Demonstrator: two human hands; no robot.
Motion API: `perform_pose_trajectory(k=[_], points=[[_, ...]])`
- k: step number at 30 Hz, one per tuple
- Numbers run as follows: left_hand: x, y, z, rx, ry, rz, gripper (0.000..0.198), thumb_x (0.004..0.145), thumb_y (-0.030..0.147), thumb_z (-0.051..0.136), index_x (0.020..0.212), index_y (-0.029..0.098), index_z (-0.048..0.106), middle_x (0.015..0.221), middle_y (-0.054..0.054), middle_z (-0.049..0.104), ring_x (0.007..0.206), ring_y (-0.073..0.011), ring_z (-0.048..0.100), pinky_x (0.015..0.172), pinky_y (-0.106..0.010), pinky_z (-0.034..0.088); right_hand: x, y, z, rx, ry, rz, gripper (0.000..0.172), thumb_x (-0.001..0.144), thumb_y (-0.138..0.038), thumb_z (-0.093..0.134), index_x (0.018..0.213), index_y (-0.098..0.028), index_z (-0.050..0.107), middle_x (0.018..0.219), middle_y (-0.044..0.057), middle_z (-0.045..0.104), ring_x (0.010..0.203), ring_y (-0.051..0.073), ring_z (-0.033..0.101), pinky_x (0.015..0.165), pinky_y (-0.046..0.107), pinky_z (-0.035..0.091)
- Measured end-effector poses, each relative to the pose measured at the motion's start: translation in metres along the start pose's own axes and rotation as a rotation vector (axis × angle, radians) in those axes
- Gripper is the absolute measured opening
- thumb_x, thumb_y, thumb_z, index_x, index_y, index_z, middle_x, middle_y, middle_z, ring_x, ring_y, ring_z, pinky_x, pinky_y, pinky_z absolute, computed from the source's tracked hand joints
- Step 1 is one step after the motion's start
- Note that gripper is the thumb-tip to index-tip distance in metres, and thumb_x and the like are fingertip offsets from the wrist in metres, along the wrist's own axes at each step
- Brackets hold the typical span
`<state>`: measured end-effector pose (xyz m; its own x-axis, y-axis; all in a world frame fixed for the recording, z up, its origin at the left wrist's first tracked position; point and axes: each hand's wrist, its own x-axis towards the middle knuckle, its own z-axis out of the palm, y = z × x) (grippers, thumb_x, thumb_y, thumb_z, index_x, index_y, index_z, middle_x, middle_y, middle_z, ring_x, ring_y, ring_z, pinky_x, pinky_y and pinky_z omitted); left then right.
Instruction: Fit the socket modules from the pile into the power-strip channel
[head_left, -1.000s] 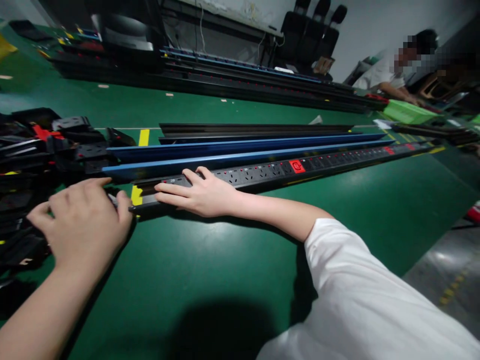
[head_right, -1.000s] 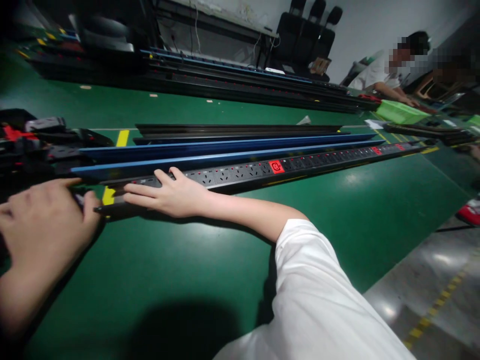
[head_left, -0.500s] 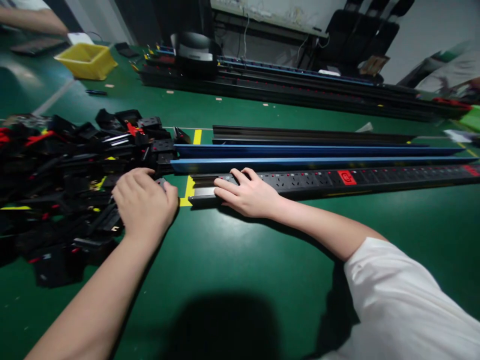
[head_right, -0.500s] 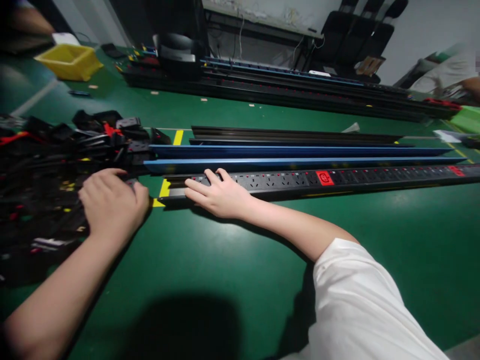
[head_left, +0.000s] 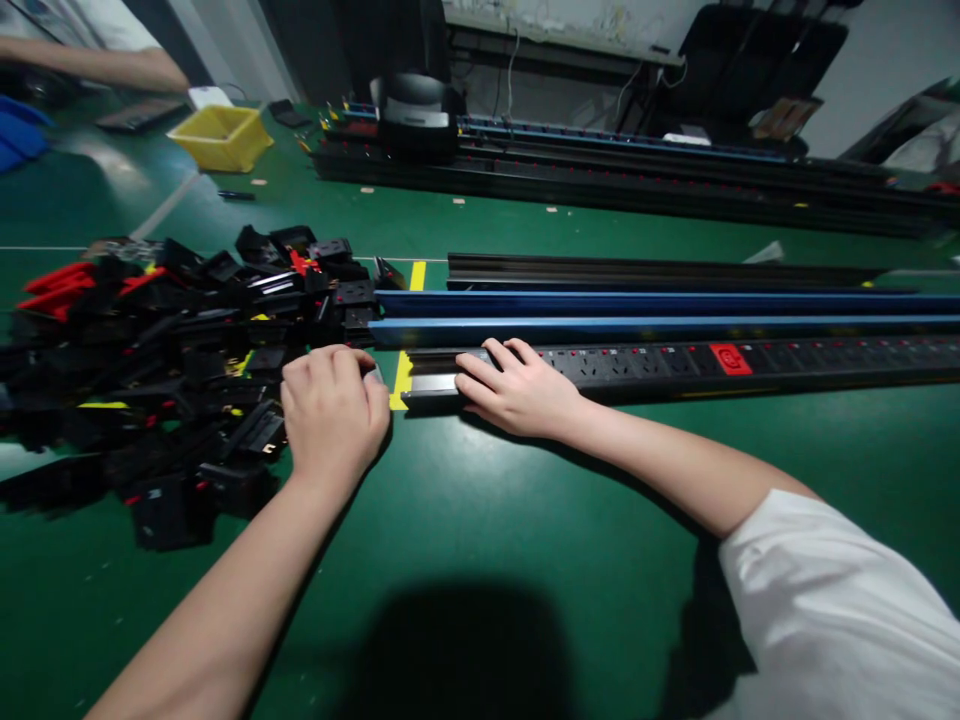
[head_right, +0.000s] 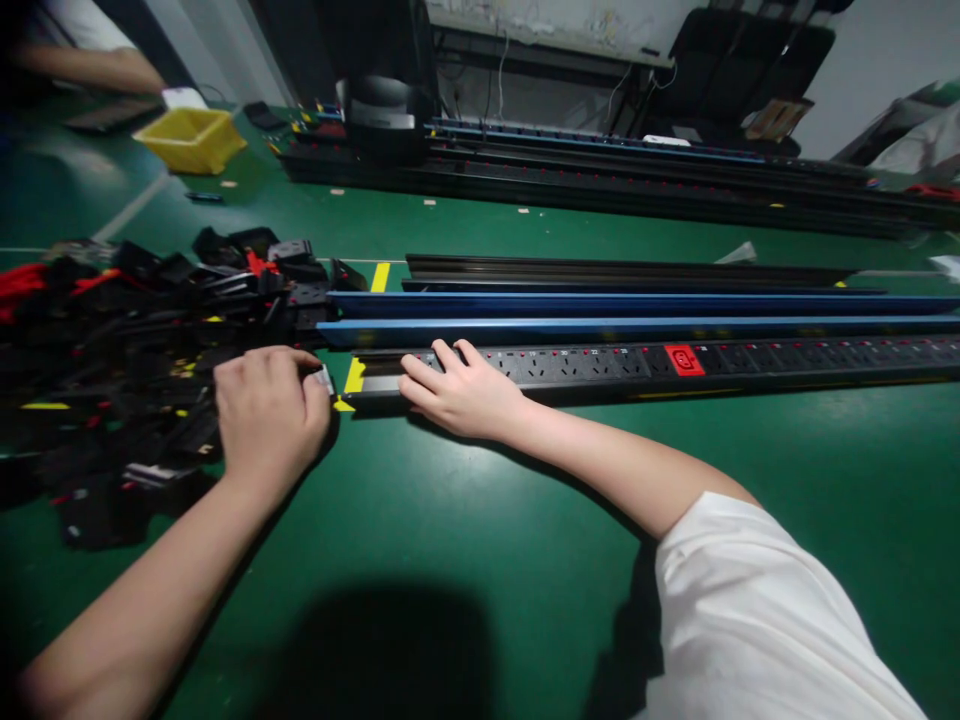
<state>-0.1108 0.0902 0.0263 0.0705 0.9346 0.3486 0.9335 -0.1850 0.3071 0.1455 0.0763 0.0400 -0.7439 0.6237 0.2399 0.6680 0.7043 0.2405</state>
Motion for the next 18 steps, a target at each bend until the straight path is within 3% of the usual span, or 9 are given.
perform_pose_trajectory(k=[3, 8, 14, 18], points=[[0.0021, -0.0026, 0.0003, -0.08, 0.002, 0.058, 0.027, 0.093, 0.026, 0.043, 0.11, 0.019, 0.064, 0.119, -0.016, 0.062, 0.126, -0.0369, 0.05, 0.109, -0.053, 0.041, -0.0001, -0.0004, 0.0002, -0.003, 0.008, 0.018, 0.038, 0.105, -0.037, 0.048, 0.136, -0.017, 0.057, 0.154, 0.019, 0.052, 0.128, 0.038, 0.055, 0.099, 0.054, 0.045], [0.0066, -0.0049, 0.0021, -0.239, 0.005, 0.083, 0.022, 0.096, 0.029, 0.045, 0.108, 0.022, 0.063, 0.112, -0.012, 0.068, 0.112, -0.0297, 0.06, 0.105, -0.049, 0.046, 0.0001, -0.0011, 0.0, -0.007, 0.018, 0.032, 0.04, 0.105, -0.038, 0.048, 0.137, -0.016, 0.057, 0.154, 0.022, 0.051, 0.128, 0.038, 0.055, 0.099, 0.053, 0.045], [0.0081, -0.0011, 0.0008, -0.234, 0.004, 0.042, 0.025, 0.092, 0.035, 0.054, 0.11, 0.022, 0.064, 0.114, -0.012, 0.065, 0.114, -0.0306, 0.061, 0.103, -0.048, 0.049, 0.0008, -0.0014, -0.0009, -0.016, 0.013, 0.022, 0.039, 0.105, -0.037, 0.048, 0.137, -0.016, 0.058, 0.151, 0.021, 0.054, 0.126, 0.038, 0.056, 0.098, 0.053, 0.046], [0.0062, 0.0036, 0.0015, -0.189, -0.046, 0.016, 0.035, 0.093, 0.04, 0.05, 0.117, 0.021, 0.065, 0.12, -0.014, 0.062, 0.116, -0.0323, 0.063, 0.099, -0.045, 0.052, 0.0015, -0.0017, -0.0031, -0.069, 0.006, 0.01, 0.039, 0.106, -0.037, 0.045, 0.135, -0.015, 0.059, 0.15, 0.02, 0.055, 0.124, 0.038, 0.057, 0.096, 0.052, 0.047]])
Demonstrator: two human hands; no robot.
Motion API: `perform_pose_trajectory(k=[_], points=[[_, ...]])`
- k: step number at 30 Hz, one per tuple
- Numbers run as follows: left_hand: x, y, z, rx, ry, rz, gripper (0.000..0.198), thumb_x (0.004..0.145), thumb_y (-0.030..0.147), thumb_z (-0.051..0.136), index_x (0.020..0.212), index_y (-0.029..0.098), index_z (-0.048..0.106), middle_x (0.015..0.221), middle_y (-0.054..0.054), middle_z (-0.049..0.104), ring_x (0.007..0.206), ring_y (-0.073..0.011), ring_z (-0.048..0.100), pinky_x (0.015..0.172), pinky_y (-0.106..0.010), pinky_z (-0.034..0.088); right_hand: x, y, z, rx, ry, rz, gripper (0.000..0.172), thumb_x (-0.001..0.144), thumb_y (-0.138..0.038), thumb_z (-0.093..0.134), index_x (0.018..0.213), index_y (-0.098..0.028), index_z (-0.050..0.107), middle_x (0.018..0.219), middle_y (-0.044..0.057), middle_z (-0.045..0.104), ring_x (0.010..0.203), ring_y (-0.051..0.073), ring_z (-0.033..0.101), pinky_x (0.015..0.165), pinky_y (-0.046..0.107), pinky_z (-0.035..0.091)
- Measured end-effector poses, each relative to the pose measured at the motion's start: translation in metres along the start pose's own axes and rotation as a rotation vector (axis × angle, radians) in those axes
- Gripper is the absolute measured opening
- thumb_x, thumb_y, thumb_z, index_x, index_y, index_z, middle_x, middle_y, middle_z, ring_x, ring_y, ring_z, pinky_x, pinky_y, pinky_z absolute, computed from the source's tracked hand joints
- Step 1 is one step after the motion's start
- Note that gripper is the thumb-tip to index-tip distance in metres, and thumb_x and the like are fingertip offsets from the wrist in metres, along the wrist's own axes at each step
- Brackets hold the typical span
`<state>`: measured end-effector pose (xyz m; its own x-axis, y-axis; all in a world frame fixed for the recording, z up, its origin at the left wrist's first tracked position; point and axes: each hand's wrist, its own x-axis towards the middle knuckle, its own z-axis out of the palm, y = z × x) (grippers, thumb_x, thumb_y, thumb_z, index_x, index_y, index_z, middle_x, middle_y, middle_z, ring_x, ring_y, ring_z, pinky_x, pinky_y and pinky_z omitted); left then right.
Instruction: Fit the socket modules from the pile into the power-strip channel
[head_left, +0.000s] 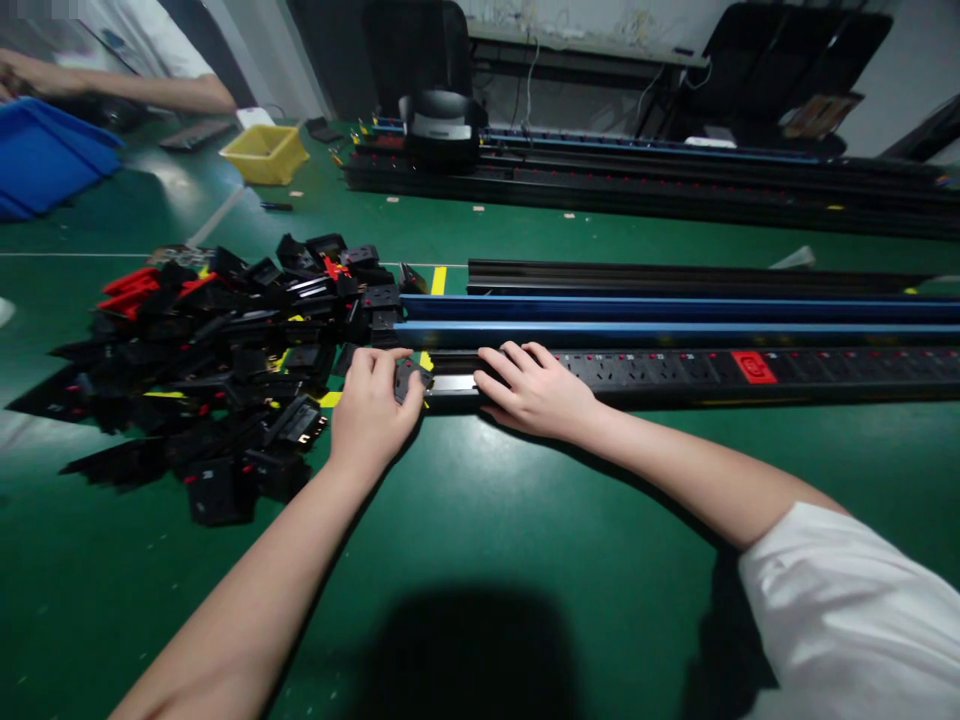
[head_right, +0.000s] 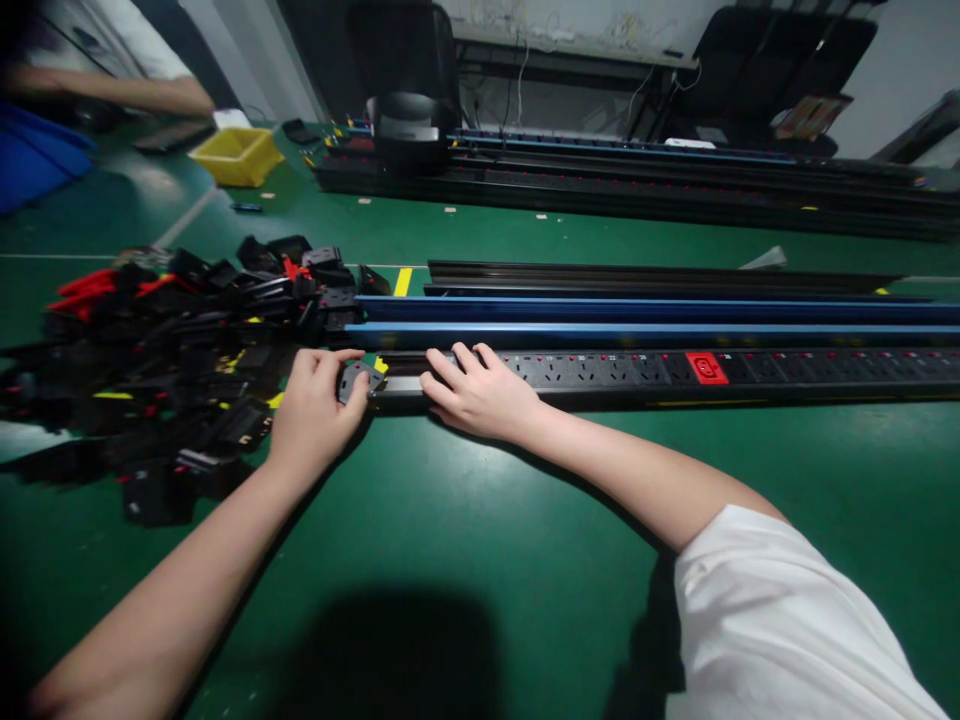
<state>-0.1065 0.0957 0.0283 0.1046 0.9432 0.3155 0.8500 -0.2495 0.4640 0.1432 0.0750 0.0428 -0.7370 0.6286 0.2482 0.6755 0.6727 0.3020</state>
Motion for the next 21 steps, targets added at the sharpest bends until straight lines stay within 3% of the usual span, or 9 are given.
perform_pose_trajectory(k=[5, 9, 15, 21], points=[[0.002, -0.007, 0.001, -0.118, -0.065, -0.076, 0.034, 0.094, 0.042, 0.05, 0.118, 0.021, 0.061, 0.112, -0.011, 0.071, 0.105, -0.03, 0.068, 0.091, -0.042, 0.052, 0.0, 0.0, -0.002, -0.001, 0.007, -0.004, 0.039, 0.105, -0.036, 0.047, 0.135, -0.015, 0.059, 0.149, 0.02, 0.056, 0.125, 0.037, 0.057, 0.096, 0.051, 0.047], [0.008, -0.02, 0.004, -0.377, -0.062, -0.179, 0.035, 0.089, 0.048, 0.062, 0.113, 0.022, 0.061, 0.1, -0.005, 0.071, 0.085, -0.0221, 0.067, 0.078, -0.036, 0.052, 0.001, 0.0, -0.002, -0.01, 0.01, -0.005, 0.038, 0.105, -0.036, 0.046, 0.134, -0.015, 0.06, 0.149, 0.02, 0.056, 0.123, 0.037, 0.058, 0.096, 0.051, 0.047], [0.017, -0.015, 0.021, -0.804, -0.043, -0.268, 0.033, 0.085, 0.048, 0.065, 0.104, 0.021, 0.059, 0.089, -0.001, 0.065, 0.079, -0.017, 0.062, 0.073, -0.031, 0.05, 0.0, -0.001, 0.0, 0.005, 0.02, -0.001, 0.038, 0.105, -0.036, 0.048, 0.134, -0.016, 0.06, 0.149, 0.021, 0.056, 0.124, 0.037, 0.058, 0.096, 0.052, 0.047], [0.017, -0.01, 0.034, -0.804, 0.065, -0.325, 0.028, 0.089, 0.047, 0.061, 0.102, 0.022, 0.056, 0.089, -0.001, 0.061, 0.085, -0.017, 0.061, 0.079, -0.03, 0.048, 0.0, -0.001, -0.001, -0.004, 0.014, 0.0, 0.038, 0.105, -0.037, 0.048, 0.135, -0.017, 0.06, 0.149, 0.019, 0.057, 0.124, 0.038, 0.058, 0.097, 0.052, 0.046]])
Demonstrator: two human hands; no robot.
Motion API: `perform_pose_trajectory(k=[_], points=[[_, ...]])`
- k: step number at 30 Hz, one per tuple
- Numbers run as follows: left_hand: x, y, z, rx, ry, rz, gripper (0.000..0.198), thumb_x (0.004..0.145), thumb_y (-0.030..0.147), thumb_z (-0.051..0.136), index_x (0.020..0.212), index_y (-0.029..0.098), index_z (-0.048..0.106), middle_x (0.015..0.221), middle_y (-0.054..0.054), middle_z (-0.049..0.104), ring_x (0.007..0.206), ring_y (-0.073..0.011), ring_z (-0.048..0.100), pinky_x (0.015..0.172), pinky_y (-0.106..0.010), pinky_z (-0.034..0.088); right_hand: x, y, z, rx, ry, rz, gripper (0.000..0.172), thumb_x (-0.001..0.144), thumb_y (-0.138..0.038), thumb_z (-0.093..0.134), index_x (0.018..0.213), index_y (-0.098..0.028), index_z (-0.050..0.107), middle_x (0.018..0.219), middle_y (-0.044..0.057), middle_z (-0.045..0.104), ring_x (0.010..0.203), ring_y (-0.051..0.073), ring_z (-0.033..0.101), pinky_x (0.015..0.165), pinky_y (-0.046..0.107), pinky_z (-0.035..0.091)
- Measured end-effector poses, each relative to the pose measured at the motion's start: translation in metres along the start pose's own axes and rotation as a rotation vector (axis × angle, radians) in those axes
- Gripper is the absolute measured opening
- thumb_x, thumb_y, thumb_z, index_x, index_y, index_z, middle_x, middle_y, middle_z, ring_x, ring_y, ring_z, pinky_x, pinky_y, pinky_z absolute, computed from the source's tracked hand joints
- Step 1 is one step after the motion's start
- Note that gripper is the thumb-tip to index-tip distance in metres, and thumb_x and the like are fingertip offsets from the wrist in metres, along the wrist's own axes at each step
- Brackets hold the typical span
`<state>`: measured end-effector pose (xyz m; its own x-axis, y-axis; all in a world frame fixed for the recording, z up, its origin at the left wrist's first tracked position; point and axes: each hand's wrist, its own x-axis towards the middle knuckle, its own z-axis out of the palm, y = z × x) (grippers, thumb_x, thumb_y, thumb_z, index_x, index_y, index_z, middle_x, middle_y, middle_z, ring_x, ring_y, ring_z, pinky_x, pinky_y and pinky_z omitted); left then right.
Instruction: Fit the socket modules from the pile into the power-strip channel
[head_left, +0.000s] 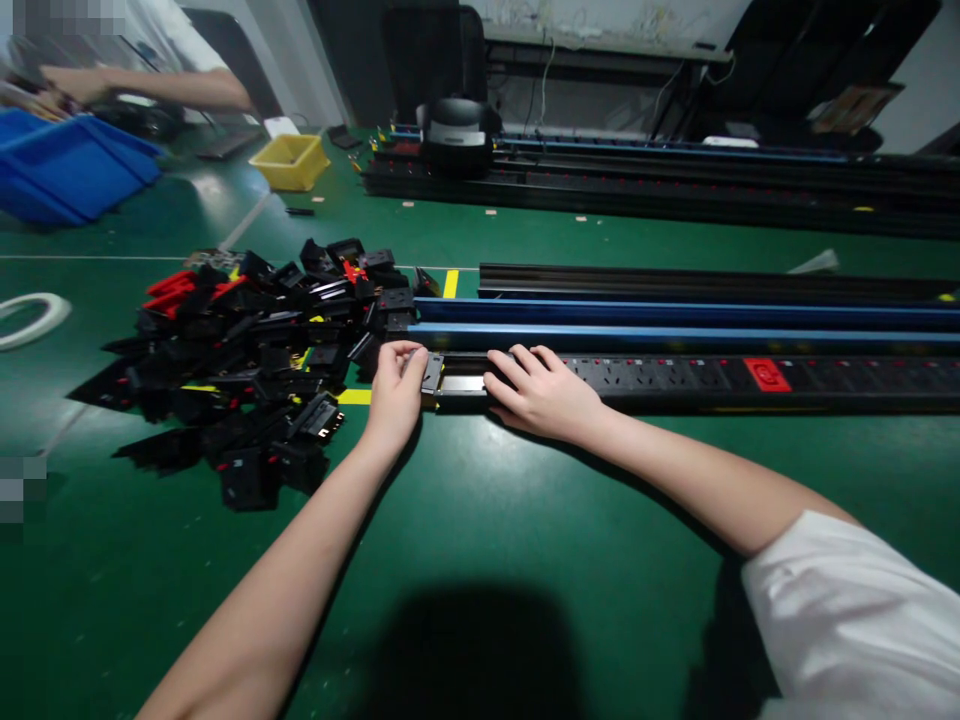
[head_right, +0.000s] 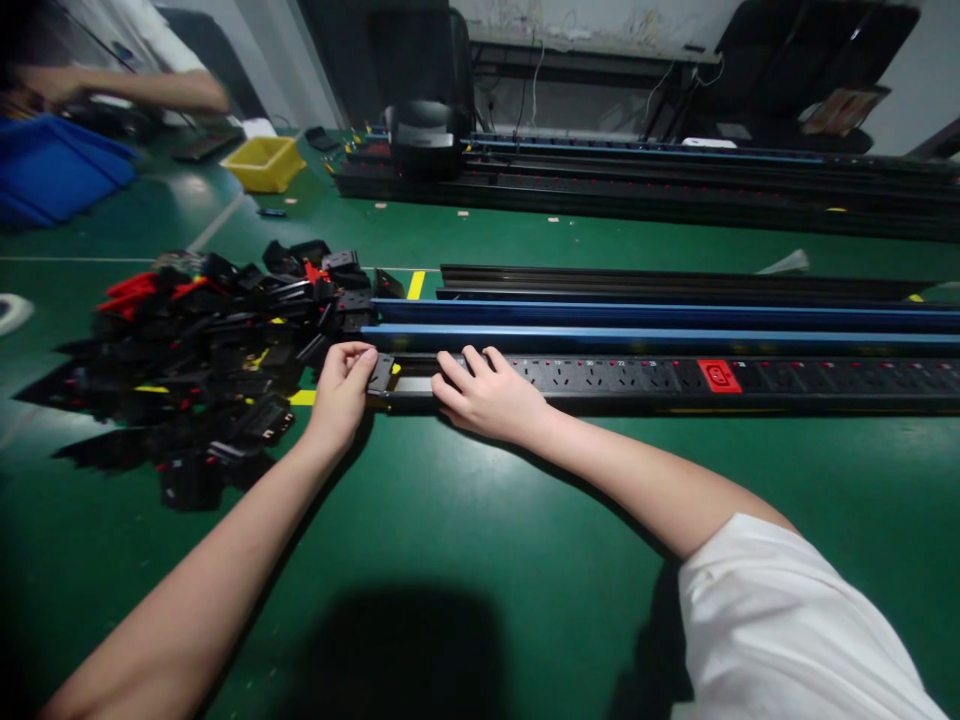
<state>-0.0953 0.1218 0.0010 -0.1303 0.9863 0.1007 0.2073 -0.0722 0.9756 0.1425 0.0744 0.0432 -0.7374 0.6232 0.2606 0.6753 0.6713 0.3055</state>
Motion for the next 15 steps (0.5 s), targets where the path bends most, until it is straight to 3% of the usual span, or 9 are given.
perform_pose_trajectory(k=[5, 8, 11, 15], points=[[-0.008, 0.003, 0.007, 0.123, 0.079, 0.012, 0.023, 0.094, 0.043, 0.055, 0.103, 0.022, 0.054, 0.095, -0.003, 0.064, 0.093, -0.0197, 0.063, 0.085, -0.033, 0.049, 0.0, 0.0, 0.0, 0.005, 0.001, 0.011, 0.042, 0.106, -0.036, 0.044, 0.139, -0.014, 0.057, 0.149, 0.019, 0.057, 0.123, 0.039, 0.059, 0.096, 0.051, 0.046], [-0.013, 0.005, 0.011, 0.254, 0.104, 0.044, 0.024, 0.097, 0.044, 0.051, 0.103, 0.022, 0.057, 0.102, -0.006, 0.067, 0.1, -0.0234, 0.063, 0.094, -0.04, 0.049, 0.0, 0.0, 0.001, 0.076, 0.014, 0.059, 0.053, 0.105, -0.037, 0.044, 0.149, -0.008, 0.048, 0.15, 0.021, 0.056, 0.125, 0.037, 0.058, 0.1, 0.05, 0.044], [-0.016, 0.007, 0.013, 0.363, 0.096, 0.086, 0.033, 0.1, 0.044, 0.042, 0.104, 0.021, 0.066, 0.108, -0.01, 0.071, 0.109, -0.0281, 0.061, 0.104, -0.047, 0.046, 0.001, 0.0, -0.001, 0.175, 0.009, 0.125, 0.067, 0.103, -0.041, 0.048, 0.155, 0.0, 0.037, 0.151, 0.025, 0.053, 0.129, 0.036, 0.056, 0.104, 0.048, 0.042], [-0.018, 0.01, 0.012, 0.362, 0.055, 0.093, 0.046, 0.101, 0.044, 0.039, 0.118, 0.018, 0.073, 0.116, -0.013, 0.075, 0.114, -0.0302, 0.062, 0.106, -0.049, 0.047, 0.002, 0.002, -0.006, 0.249, -0.037, 0.203, 0.076, 0.099, -0.046, 0.054, 0.154, 0.002, 0.037, 0.146, 0.026, 0.057, 0.127, 0.036, 0.056, 0.104, 0.047, 0.041]])
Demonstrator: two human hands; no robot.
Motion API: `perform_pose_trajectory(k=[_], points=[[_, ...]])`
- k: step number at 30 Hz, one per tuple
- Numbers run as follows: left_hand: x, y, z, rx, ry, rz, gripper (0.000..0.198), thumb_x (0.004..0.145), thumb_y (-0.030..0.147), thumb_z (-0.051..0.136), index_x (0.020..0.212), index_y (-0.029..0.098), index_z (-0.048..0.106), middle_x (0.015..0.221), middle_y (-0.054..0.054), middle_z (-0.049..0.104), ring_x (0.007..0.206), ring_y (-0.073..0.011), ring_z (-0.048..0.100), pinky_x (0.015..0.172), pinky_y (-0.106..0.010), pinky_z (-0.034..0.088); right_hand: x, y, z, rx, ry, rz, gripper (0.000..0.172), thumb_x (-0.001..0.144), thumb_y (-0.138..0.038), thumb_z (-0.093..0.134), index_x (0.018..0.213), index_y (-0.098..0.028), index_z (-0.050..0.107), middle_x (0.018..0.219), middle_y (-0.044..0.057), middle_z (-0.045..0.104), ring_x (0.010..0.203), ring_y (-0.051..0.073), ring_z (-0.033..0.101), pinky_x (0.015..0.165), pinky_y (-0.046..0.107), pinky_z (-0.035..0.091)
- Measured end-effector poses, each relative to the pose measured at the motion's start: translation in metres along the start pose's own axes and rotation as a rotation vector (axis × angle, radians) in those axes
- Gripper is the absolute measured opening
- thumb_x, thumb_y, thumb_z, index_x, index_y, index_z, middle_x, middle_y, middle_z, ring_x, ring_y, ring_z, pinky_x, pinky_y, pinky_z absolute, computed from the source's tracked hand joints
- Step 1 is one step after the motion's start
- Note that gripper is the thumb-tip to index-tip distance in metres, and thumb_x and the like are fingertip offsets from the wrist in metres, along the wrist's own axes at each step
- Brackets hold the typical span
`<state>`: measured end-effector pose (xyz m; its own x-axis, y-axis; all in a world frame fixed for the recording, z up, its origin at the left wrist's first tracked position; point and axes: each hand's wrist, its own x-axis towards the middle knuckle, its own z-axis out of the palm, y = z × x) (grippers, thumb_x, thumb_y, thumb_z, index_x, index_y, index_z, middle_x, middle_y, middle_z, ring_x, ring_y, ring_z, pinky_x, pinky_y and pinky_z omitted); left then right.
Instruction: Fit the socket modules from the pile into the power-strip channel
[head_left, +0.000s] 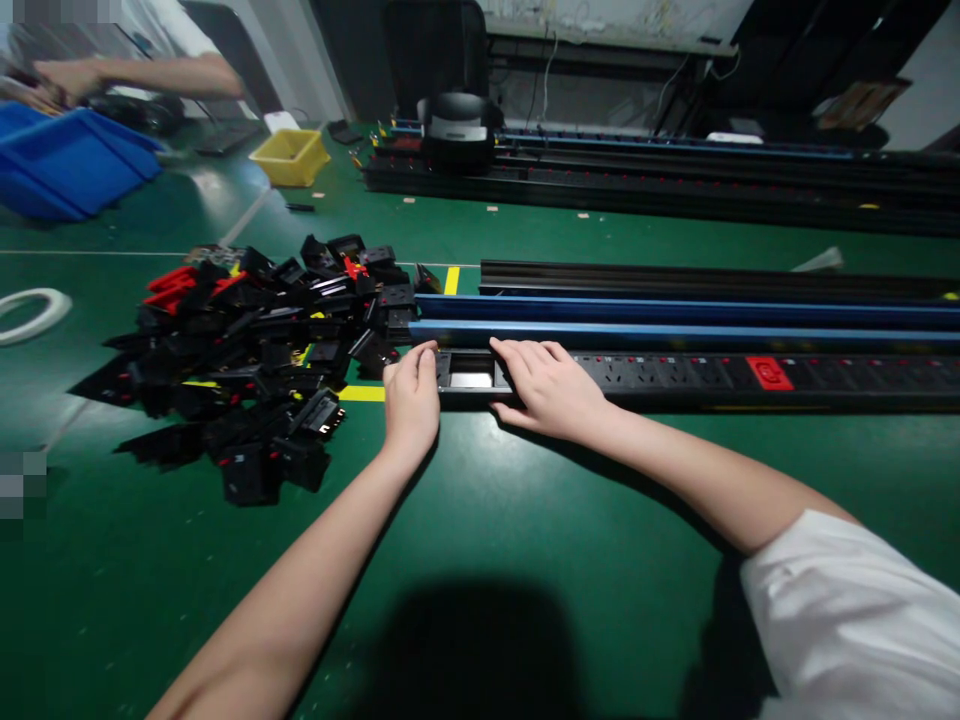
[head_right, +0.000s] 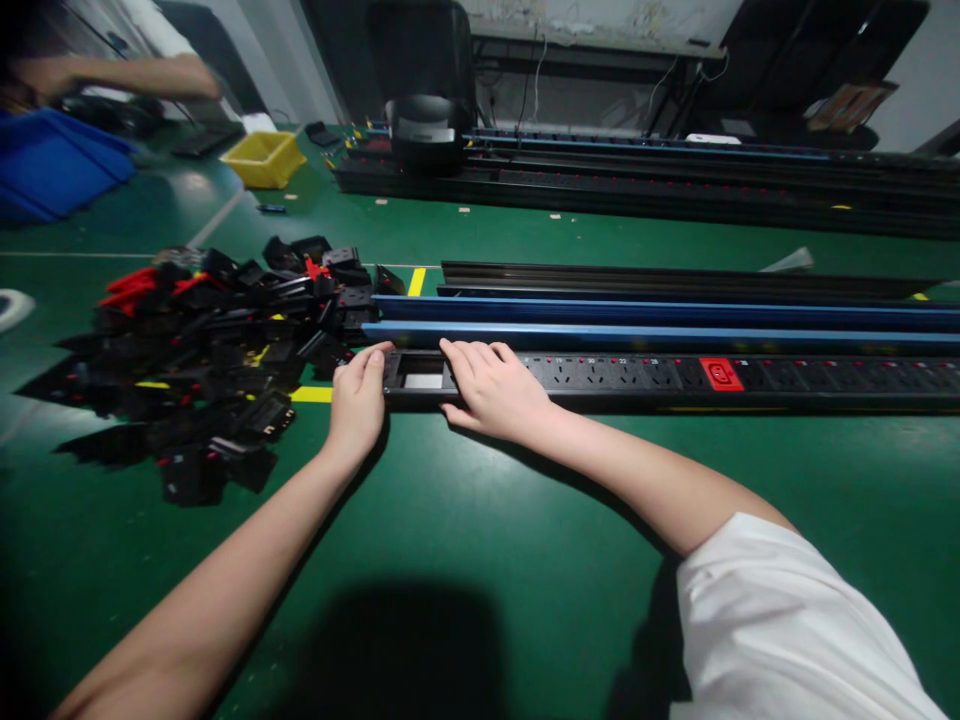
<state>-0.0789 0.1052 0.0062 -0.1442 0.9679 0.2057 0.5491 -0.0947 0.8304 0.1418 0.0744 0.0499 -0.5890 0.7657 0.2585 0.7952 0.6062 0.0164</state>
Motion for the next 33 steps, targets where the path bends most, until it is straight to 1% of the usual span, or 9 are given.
perform_pose_trajectory(k=[4, 7, 13, 17, 19, 22, 27, 29, 33], points=[[-0.001, 0.0, -0.003, 0.023, -0.021, 0.014, 0.048, 0.1, 0.045, 0.043, 0.127, 0.016, 0.072, 0.121, -0.014, 0.075, 0.115, -0.0299, 0.064, 0.105, -0.047, 0.049, 0.001, 0.0, -0.003, 0.008, -0.033, 0.007, 0.074, 0.098, -0.047, 0.055, 0.154, 0.001, 0.039, 0.147, 0.025, 0.057, 0.128, 0.037, 0.054, 0.105, 0.047, 0.04], [-0.003, 0.003, -0.005, 0.075, -0.042, 0.033, 0.049, 0.1, 0.046, 0.046, 0.129, 0.016, 0.071, 0.116, -0.014, 0.076, 0.111, -0.0299, 0.066, 0.102, -0.047, 0.051, 0.001, 0.0, -0.003, -0.006, -0.035, 0.0, 0.074, 0.099, -0.046, 0.054, 0.154, 0.002, 0.039, 0.147, 0.024, 0.056, 0.128, 0.037, 0.054, 0.106, 0.047, 0.039], [-0.011, 0.01, -0.002, 0.202, -0.14, 0.198, 0.057, 0.102, 0.05, 0.041, 0.139, 0.012, 0.062, 0.108, -0.016, 0.073, 0.11, -0.0321, 0.064, 0.1, -0.05, 0.051, 0.001, 0.0, -0.001, -0.025, -0.024, -0.009, 0.075, 0.099, -0.046, 0.053, 0.154, 0.002, 0.039, 0.147, 0.025, 0.057, 0.127, 0.037, 0.054, 0.104, 0.047, 0.04], [-0.014, 0.006, 0.002, 0.157, -0.067, 0.162, 0.047, 0.098, 0.049, 0.048, 0.127, 0.014, 0.058, 0.122, -0.018, 0.065, 0.111, -0.0299, 0.061, 0.102, -0.048, 0.049, 0.001, 0.0, 0.0, -0.027, -0.026, -0.009, 0.075, 0.1, -0.046, 0.052, 0.155, 0.002, 0.038, 0.148, 0.025, 0.056, 0.129, 0.037, 0.053, 0.105, 0.048, 0.04], [-0.014, 0.005, 0.002, 0.129, -0.037, 0.126, 0.037, 0.095, 0.048, 0.054, 0.114, 0.017, 0.054, 0.116, -0.015, 0.062, 0.103, -0.0274, 0.061, 0.096, -0.046, 0.05, 0.0, 0.0, 0.0, -0.027, -0.029, -0.008, 0.075, 0.1, -0.046, 0.052, 0.155, 0.002, 0.038, 0.148, 0.025, 0.056, 0.13, 0.037, 0.053, 0.105, 0.047, 0.039], [-0.013, 0.006, -0.001, 0.11, -0.102, 0.149, 0.023, 0.097, 0.046, 0.053, 0.095, 0.023, 0.048, 0.099, -0.007, 0.06, 0.094, -0.0243, 0.059, 0.089, -0.041, 0.05, 0.0, 0.0, 0.0, -0.026, -0.032, -0.007, 0.074, 0.1, -0.046, 0.052, 0.155, 0.002, 0.038, 0.148, 0.025, 0.055, 0.13, 0.037, 0.053, 0.106, 0.047, 0.039], [-0.012, 0.013, -0.006, 0.146, -0.232, 0.29, 0.026, 0.104, 0.042, 0.041, 0.087, 0.024, 0.048, 0.092, -0.005, 0.062, 0.092, -0.0239, 0.057, 0.087, -0.04, 0.046, 0.0, 0.0, 0.001, -0.027, -0.023, -0.011, 0.075, 0.1, -0.046, 0.052, 0.155, 0.001, 0.038, 0.148, 0.025, 0.056, 0.13, 0.036, 0.053, 0.106, 0.048, 0.039], [-0.013, 0.013, -0.007, 0.153, -0.197, 0.315, 0.025, 0.104, 0.042, 0.043, 0.088, 0.024, 0.049, 0.094, -0.006, 0.063, 0.093, -0.0238, 0.058, 0.087, -0.039, 0.047, 0.0, 0.0, 0.001, -0.031, -0.021, -0.014, 0.075, 0.1, -0.047, 0.052, 0.155, 0.001, 0.038, 0.148, 0.024, 0.056, 0.13, 0.036, 0.053, 0.106, 0.048, 0.04], [-0.018, 0.013, -0.007, 0.144, -0.039, 0.385, 0.016, 0.101, 0.038, 0.053, 0.104, 0.023, 0.054, 0.107, -0.008, 0.066, 0.103, -0.0242, 0.06, 0.094, -0.04, 0.049, 0.0, 0.0, 0.001, -0.025, -0.018, -0.016, 0.074, 0.1, -0.046, 0.051, 0.155, 0.001, 0.038, 0.148, 0.025, 0.056, 0.13, 0.037, 0.053, 0.105, 0.049, 0.041]])
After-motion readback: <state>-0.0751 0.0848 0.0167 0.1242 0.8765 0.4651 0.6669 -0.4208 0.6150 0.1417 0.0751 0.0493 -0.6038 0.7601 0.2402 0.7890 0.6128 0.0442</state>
